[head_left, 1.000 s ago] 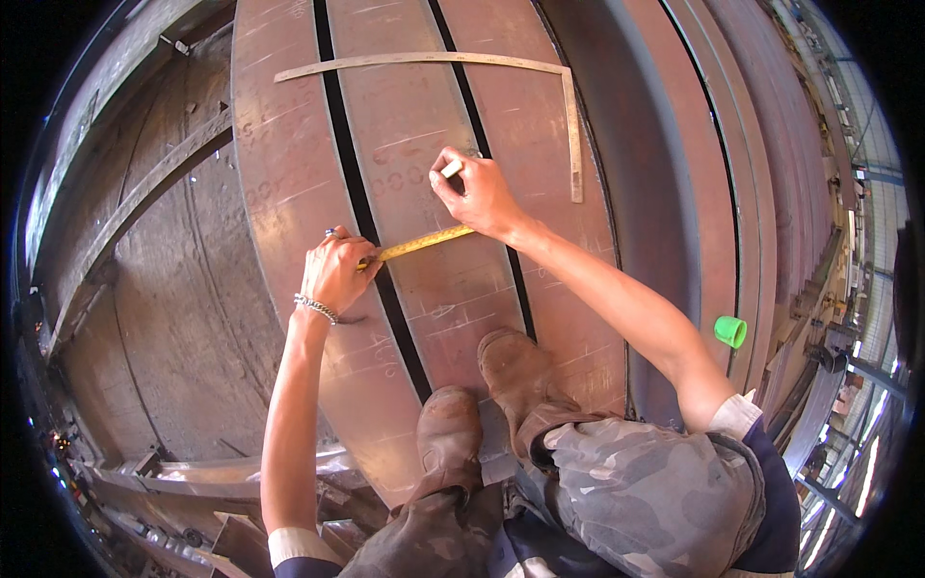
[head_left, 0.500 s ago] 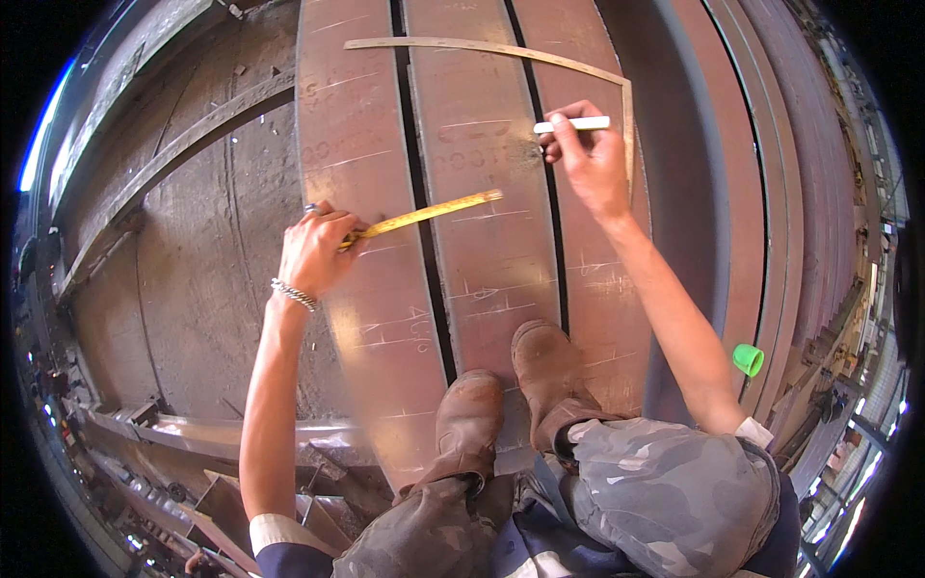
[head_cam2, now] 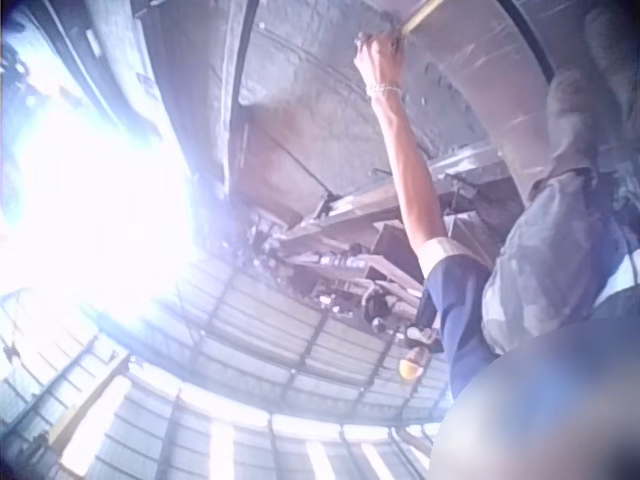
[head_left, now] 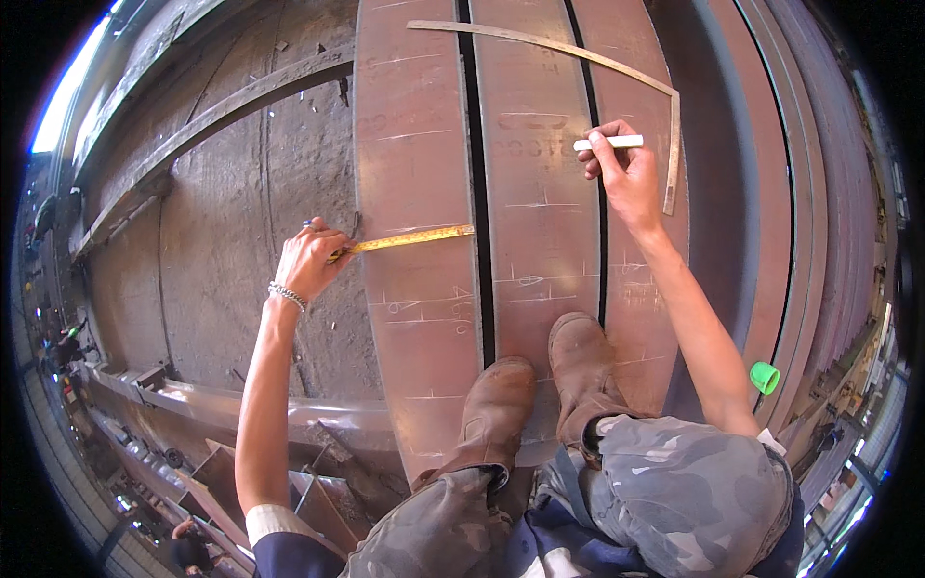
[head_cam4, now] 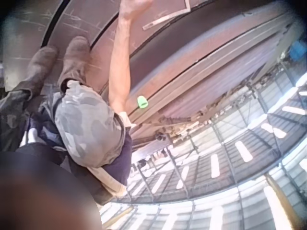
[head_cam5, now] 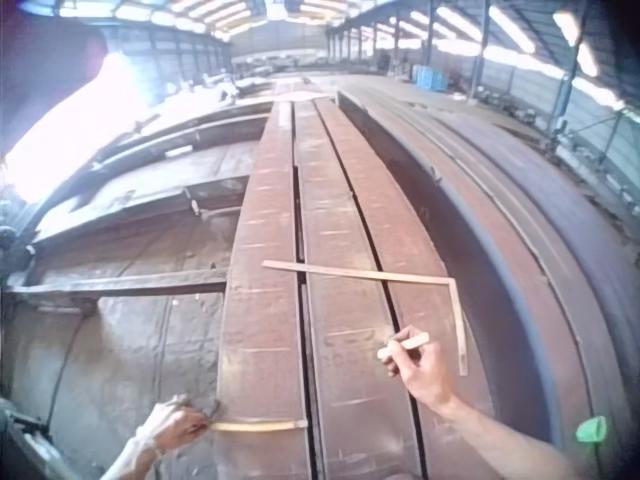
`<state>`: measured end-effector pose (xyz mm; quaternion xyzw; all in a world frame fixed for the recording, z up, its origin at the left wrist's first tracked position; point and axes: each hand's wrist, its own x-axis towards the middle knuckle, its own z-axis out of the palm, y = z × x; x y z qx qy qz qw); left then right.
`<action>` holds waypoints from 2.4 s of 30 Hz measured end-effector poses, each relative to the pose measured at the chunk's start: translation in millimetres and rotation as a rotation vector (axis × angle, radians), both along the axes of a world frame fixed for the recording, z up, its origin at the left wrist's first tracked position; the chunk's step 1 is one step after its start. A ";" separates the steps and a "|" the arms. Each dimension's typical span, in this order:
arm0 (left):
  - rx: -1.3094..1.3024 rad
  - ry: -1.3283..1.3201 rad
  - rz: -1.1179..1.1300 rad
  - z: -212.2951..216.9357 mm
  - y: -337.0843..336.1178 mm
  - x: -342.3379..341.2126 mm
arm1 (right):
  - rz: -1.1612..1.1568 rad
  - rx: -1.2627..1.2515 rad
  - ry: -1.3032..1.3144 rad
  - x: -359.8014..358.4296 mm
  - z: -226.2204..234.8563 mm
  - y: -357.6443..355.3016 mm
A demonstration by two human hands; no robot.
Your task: The person measures a large curved metal sheet using a tape measure and marks measurements with a white marker. They then use a metal square to draw straight lines along the sheet. The person repeats the measuring and marking process at different locations on the sheet.
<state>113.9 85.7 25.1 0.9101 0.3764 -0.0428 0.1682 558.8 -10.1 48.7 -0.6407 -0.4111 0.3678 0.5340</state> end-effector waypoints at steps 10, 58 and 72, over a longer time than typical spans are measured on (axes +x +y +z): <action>-0.040 0.047 -0.021 -4.6 16.3 3.7 | 0.068 -0.068 -0.021 -17.0 -3.1 -4.4; -0.046 0.019 -0.020 -20.5 14.5 -2.8 | 0.732 -0.383 -0.078 -172.9 -87.8 70.7; -0.060 0.057 -0.015 -19.1 14.7 -1.7 | 0.664 -0.349 -0.260 -185.1 -81.3 66.8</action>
